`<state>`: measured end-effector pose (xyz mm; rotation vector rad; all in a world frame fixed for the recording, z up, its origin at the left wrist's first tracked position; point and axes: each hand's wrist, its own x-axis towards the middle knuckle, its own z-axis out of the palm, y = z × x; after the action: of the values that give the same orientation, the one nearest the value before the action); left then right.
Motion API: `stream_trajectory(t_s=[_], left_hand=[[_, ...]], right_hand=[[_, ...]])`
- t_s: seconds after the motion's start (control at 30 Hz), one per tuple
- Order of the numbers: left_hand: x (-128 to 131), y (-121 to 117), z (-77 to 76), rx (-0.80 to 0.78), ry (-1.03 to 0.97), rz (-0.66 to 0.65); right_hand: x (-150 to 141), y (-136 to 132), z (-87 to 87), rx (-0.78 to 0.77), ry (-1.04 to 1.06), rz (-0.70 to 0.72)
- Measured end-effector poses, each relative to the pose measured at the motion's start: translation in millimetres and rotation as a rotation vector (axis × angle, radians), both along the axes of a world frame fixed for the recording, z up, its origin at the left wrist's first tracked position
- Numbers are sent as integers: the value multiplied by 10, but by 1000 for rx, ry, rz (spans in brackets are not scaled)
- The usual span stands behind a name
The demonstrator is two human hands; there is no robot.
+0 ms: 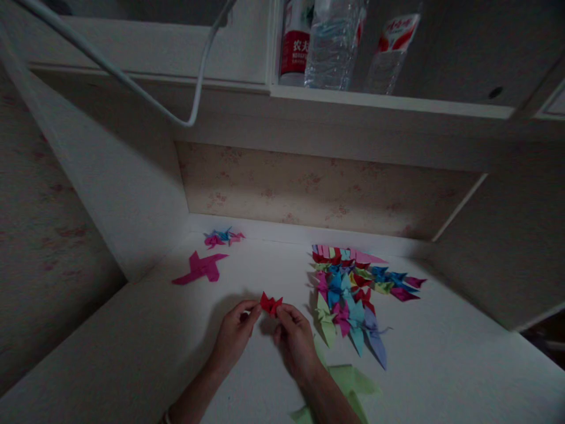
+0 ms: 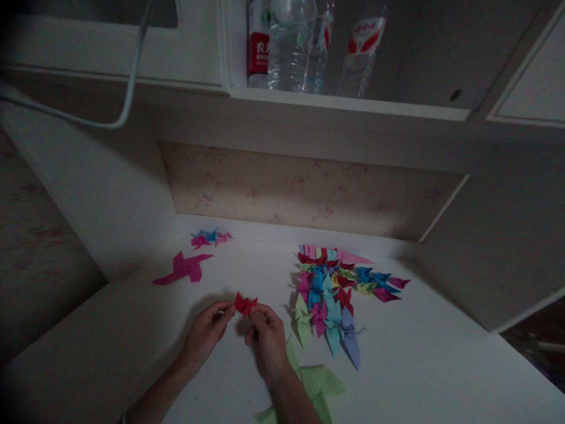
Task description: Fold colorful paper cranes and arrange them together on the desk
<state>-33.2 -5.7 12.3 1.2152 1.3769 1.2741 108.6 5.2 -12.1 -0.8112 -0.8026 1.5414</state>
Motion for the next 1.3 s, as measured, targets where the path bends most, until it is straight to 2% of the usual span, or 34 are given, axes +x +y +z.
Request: stream_trajectory(t_s=[0.13,0.43,0.63,1.0,1.3], left_hand=[[-9,-20,22,4,12,1],[-12,-27,17,62,134,-38],[15,-26,-1,37,74,-15],[24,-45,72,11,-3,107],[25,-27,-38,-32,-78,27]], right_hand=[[-3,-7,-33,23,-25,-5],[-20,-25,10,12,-3,-76],[-36,-23,16,-14,11,-112],[-36,-43,20,31,-48,-35],[-21,-41,29,27,-61,-46]])
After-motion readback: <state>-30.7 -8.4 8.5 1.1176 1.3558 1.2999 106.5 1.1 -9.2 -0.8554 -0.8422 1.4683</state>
